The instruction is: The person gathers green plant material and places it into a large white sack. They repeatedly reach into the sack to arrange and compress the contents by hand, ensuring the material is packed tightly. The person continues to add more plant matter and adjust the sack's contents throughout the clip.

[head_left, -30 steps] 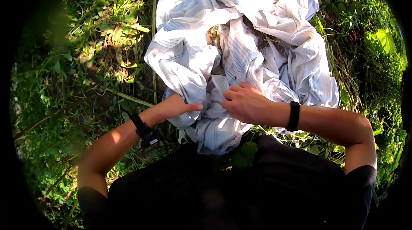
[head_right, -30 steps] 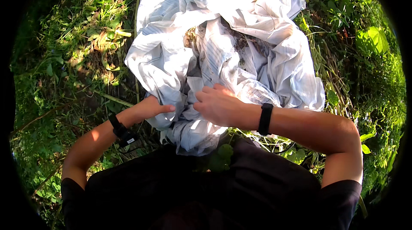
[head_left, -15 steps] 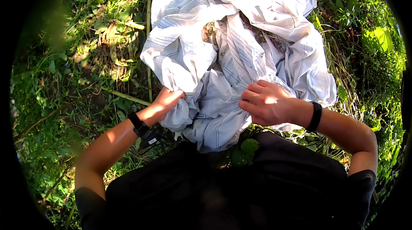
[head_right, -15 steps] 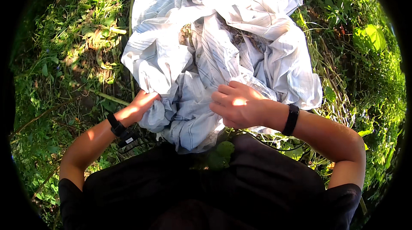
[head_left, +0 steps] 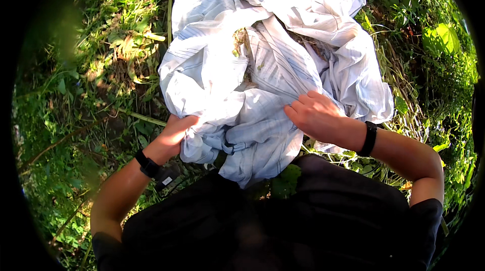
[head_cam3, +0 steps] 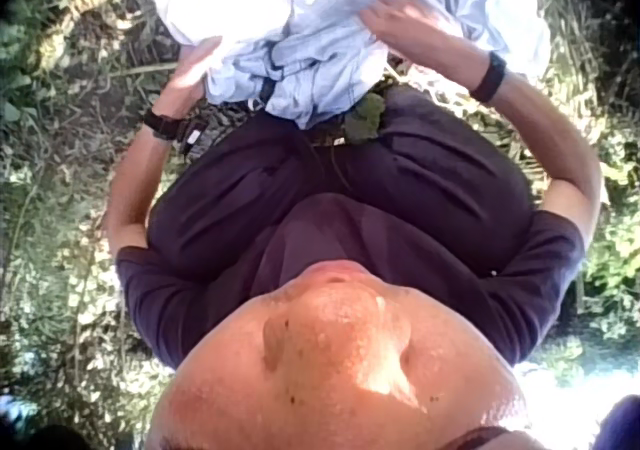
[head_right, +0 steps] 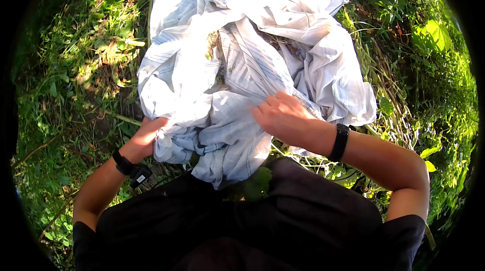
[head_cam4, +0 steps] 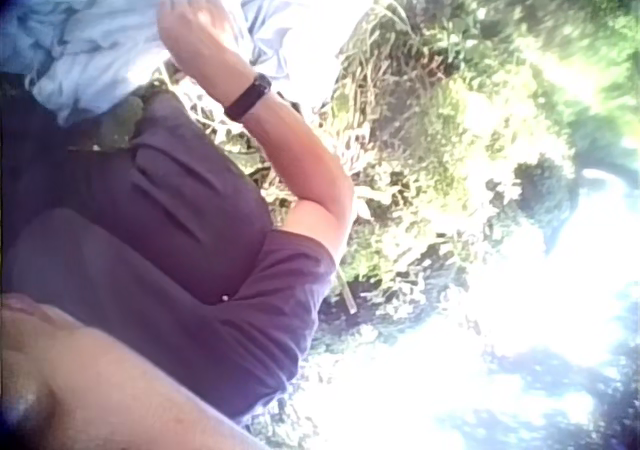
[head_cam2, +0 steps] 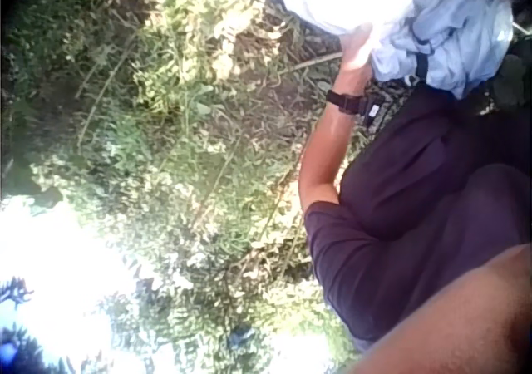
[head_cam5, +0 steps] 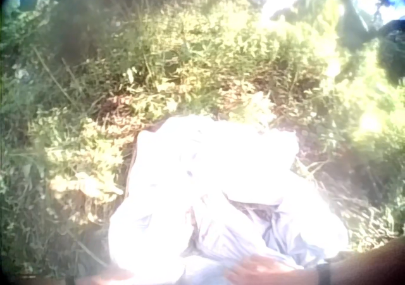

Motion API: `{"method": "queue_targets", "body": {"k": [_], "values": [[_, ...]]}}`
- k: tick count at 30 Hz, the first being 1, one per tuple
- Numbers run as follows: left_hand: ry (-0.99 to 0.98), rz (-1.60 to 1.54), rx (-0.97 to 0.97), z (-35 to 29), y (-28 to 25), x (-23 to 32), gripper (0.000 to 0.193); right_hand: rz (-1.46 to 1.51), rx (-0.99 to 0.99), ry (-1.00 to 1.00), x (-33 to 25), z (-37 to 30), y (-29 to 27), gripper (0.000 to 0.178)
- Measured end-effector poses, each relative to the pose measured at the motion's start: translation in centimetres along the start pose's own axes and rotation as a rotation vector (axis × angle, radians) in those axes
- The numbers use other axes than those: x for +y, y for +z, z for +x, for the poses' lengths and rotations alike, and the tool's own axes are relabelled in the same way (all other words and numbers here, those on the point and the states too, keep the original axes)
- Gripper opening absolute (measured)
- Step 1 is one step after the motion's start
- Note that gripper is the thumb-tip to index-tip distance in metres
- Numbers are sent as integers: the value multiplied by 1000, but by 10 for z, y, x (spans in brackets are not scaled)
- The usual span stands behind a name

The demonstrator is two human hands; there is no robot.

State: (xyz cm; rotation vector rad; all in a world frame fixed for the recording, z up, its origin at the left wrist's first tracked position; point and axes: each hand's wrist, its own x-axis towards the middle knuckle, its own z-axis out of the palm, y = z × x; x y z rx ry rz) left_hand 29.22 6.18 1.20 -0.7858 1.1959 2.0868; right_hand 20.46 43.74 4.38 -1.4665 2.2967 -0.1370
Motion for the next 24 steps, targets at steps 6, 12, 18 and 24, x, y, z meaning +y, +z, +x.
{"method": "queue_targets", "body": {"k": [6,12,18,24], "values": [[-396,-17,-34,-6,-4,14,39,107,130,-123,-2,-5,-16,12],[-226,-95,44,-6,5,23,52,130,243,-167,0,-1,-43,26],[-173,-374,-214,-2,18,42,58,150,275,-203,10,-9,-37,25],[-129,-51,-75,6,30,59,58,265,531,-223,17,6,-13,19]]}}
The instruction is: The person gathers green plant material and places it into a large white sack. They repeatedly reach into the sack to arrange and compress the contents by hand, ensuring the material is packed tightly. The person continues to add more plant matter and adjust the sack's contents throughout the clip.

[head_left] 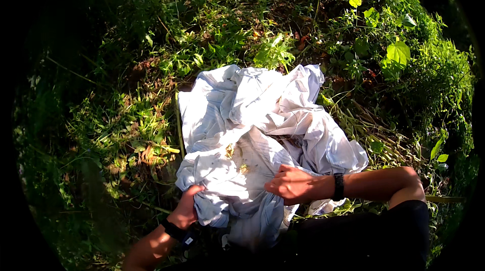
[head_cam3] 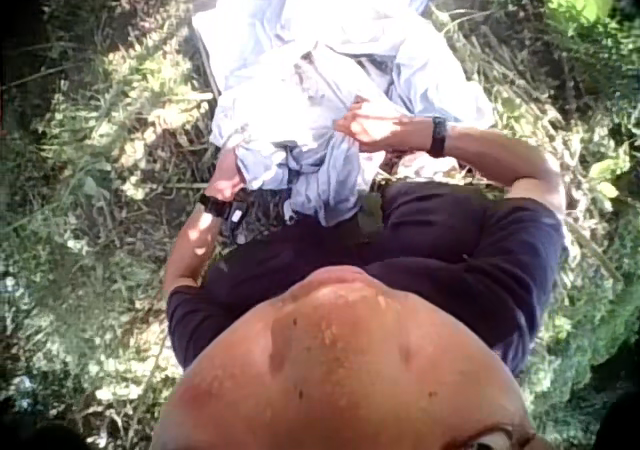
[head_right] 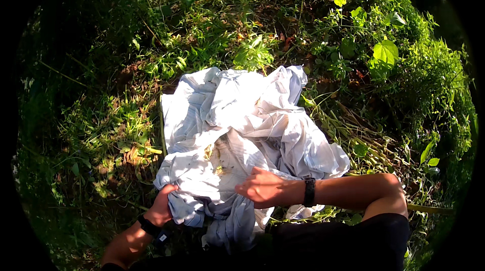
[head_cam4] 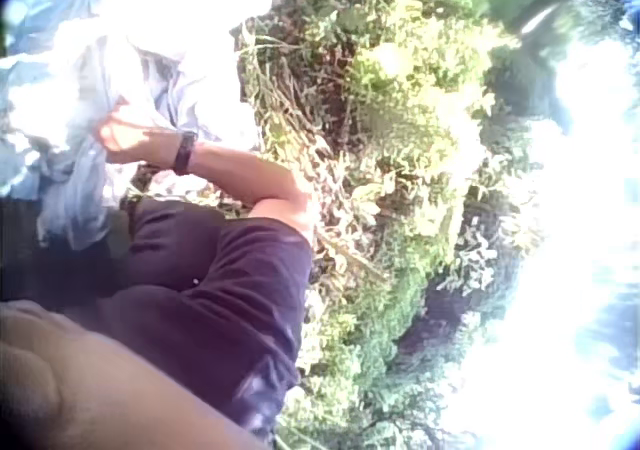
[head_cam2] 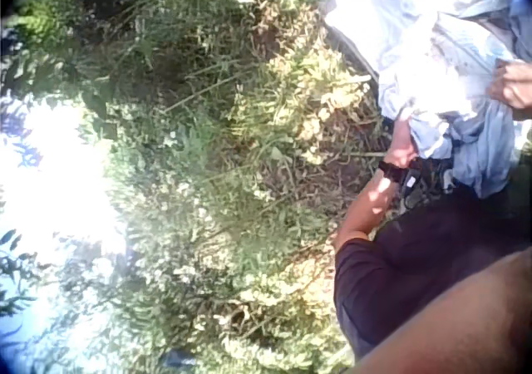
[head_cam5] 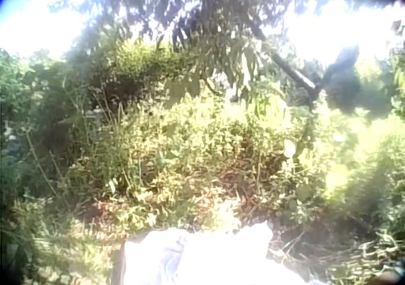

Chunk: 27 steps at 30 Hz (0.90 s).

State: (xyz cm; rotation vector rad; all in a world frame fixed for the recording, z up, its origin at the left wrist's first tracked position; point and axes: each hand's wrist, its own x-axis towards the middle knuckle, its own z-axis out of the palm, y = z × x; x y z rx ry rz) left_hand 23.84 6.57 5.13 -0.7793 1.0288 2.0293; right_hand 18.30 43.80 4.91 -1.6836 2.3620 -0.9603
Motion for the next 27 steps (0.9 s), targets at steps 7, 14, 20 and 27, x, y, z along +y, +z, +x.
{"method": "queue_targets", "body": {"k": [7,14,20,27], "values": [[-50,-35,-43,-1,14,3,54,-327,-61,-16,-3,2,-6,43],[-17,-127,-34,-3,11,5,56,-275,-229,245,-10,4,-14,4],[20,-148,-46,-14,12,13,70,-141,-107,213,-20,6,-33,27],[57,-76,43,-14,28,27,54,-130,-51,270,-18,18,-57,35]]}}
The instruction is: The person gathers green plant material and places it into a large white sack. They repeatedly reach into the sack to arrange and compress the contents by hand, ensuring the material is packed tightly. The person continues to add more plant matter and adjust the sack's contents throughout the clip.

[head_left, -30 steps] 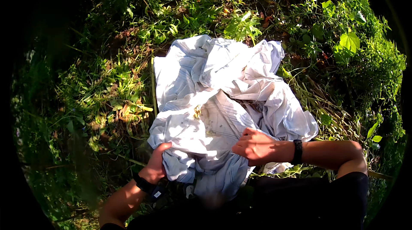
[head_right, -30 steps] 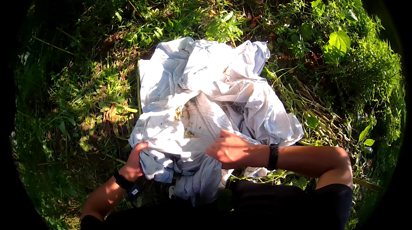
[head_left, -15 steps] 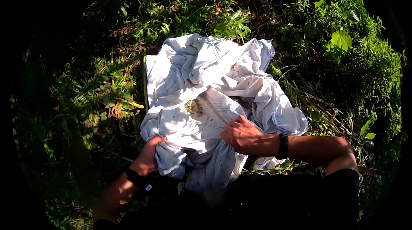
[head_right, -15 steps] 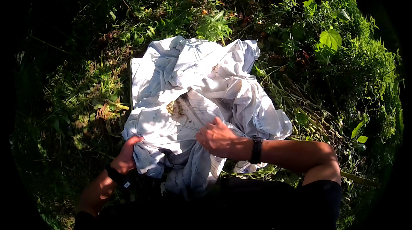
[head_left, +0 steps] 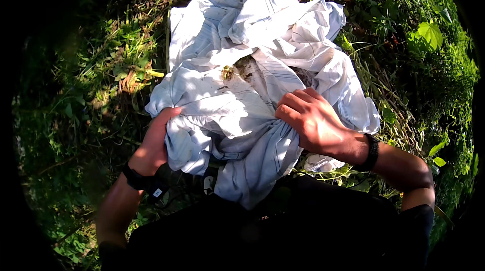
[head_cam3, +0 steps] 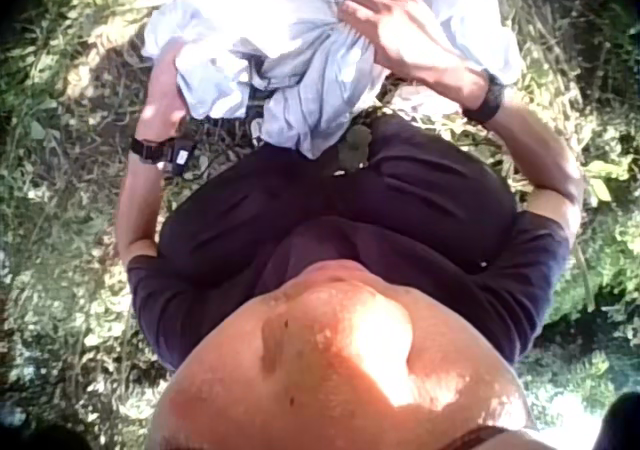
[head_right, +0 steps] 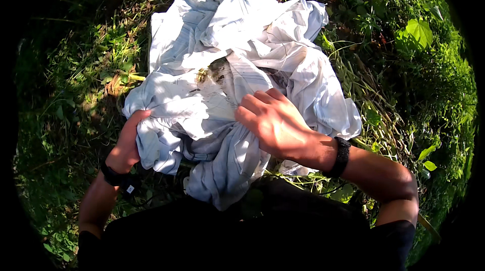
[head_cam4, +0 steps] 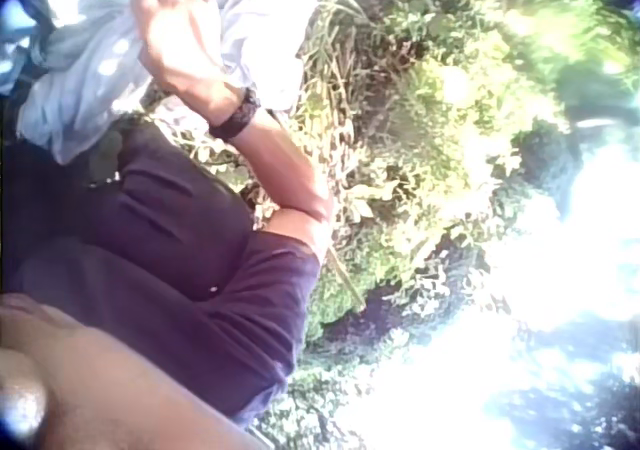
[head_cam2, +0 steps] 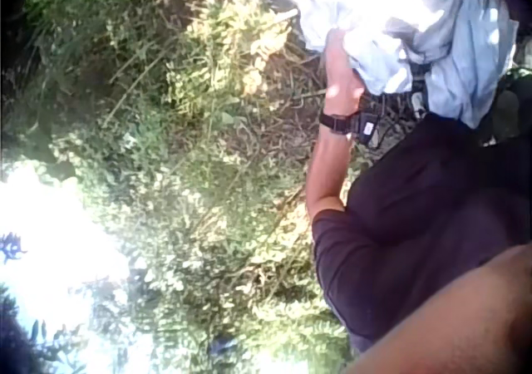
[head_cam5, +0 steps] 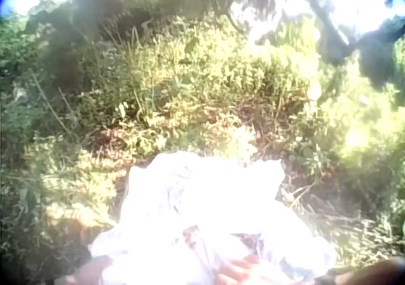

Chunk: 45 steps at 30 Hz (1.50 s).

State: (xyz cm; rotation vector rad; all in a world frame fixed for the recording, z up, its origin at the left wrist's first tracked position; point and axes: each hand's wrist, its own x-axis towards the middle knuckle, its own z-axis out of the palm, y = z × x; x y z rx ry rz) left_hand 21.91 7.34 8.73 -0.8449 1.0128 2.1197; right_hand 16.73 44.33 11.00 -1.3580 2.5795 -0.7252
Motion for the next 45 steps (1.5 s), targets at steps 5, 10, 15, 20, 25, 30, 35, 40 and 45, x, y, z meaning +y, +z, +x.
{"method": "queue_targets", "body": {"k": [5,10,15,20,25,30,35,40,45], "values": [[50,78,48,6,2,9,53,32,55,41,6,10,-5,35],[241,224,93,6,13,10,44,42,40,94,7,21,-2,37],[377,340,173,5,25,15,38,10,72,48,7,26,1,37],[418,446,196,6,29,19,36,-31,2,87,0,33,-4,33],[551,592,215,6,32,21,36,-20,38,-55,-10,39,-12,34],[543,654,229,8,30,19,38,25,58,-64,-13,43,0,34],[476,755,76,9,33,10,51,172,-120,104,-13,43,20,40],[513,1216,-179,6,61,-27,77,326,-1,49,-21,50,41,35],[519,1136,-51,22,64,-59,59,594,-4,-84,-19,55,50,35]]}}
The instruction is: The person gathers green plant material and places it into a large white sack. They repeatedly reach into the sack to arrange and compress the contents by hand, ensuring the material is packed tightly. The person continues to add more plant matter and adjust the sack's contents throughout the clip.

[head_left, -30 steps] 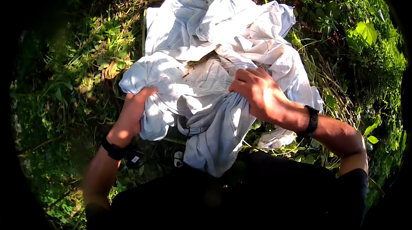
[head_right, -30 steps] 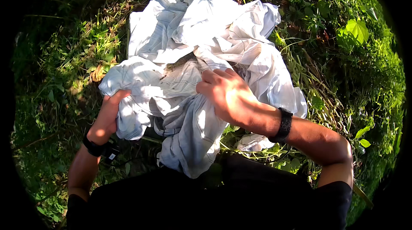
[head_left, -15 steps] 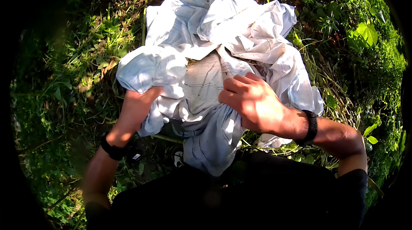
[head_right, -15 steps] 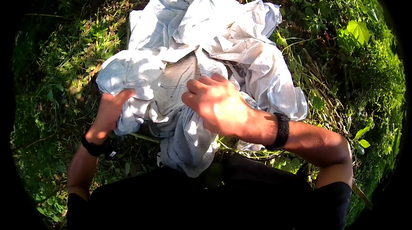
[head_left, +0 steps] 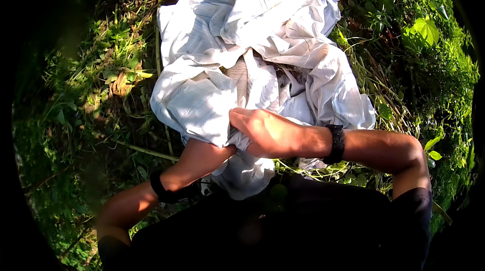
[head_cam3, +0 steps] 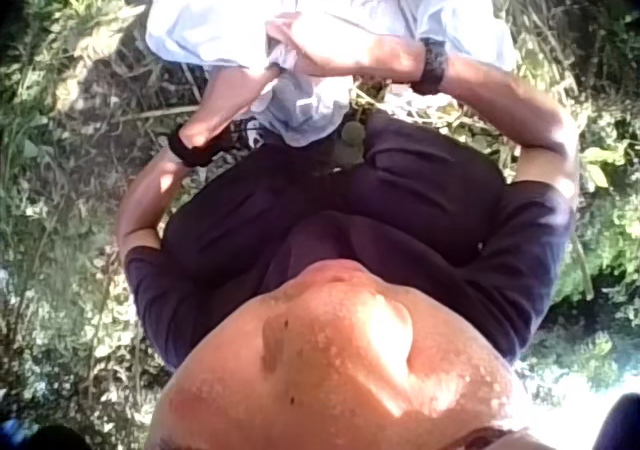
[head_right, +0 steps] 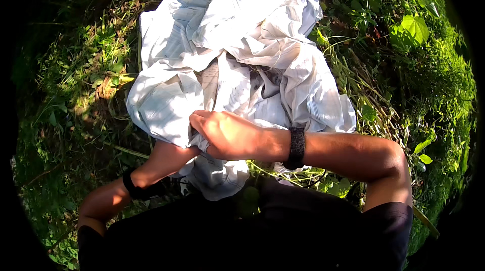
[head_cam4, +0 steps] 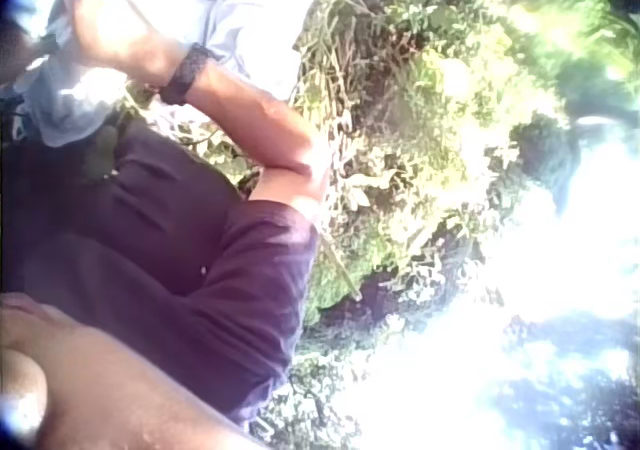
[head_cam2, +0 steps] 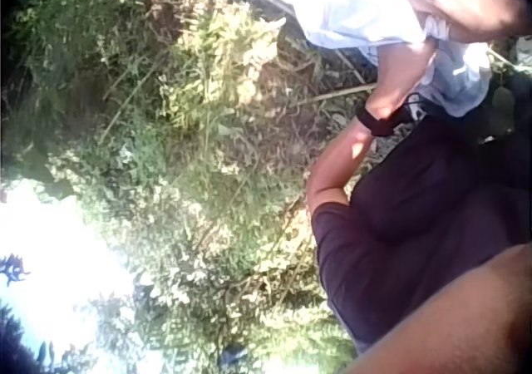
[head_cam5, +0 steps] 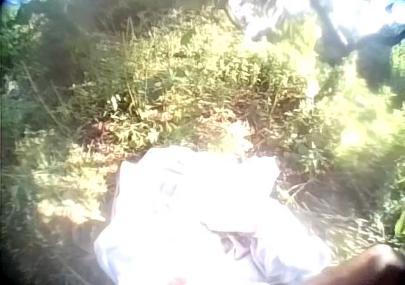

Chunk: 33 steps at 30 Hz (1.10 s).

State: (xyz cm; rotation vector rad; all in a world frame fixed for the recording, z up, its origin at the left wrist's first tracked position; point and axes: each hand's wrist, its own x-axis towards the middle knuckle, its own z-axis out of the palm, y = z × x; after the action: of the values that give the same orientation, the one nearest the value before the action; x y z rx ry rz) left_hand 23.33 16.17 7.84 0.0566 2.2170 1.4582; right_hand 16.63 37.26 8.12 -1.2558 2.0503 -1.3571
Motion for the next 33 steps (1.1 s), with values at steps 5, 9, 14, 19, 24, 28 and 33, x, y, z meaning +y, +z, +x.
{"method": "queue_targets", "body": {"k": [5,9,14,19,24,28,33], "values": [[-37,-140,154,-7,-19,-34,42,-421,19,214,26,-53,-50,48],[-88,-223,332,-18,-37,-49,41,-938,-425,619,49,-120,-59,73],[-172,-323,301,-21,-49,-52,34,-978,-365,537,55,-155,-52,35],[-23,-107,235,-20,-50,-44,35,-812,-314,491,28,-145,-85,5],[-136,-210,182,-17,-52,-40,35,-362,-30,199,1,-133,-93,19],[-149,-257,201,-16,-53,-43,35,-65,-129,588,-16,-126,-87,40],[-147,-225,176,-17,-57,-48,37,-273,-394,669,-30,-127,-93,46]]}}
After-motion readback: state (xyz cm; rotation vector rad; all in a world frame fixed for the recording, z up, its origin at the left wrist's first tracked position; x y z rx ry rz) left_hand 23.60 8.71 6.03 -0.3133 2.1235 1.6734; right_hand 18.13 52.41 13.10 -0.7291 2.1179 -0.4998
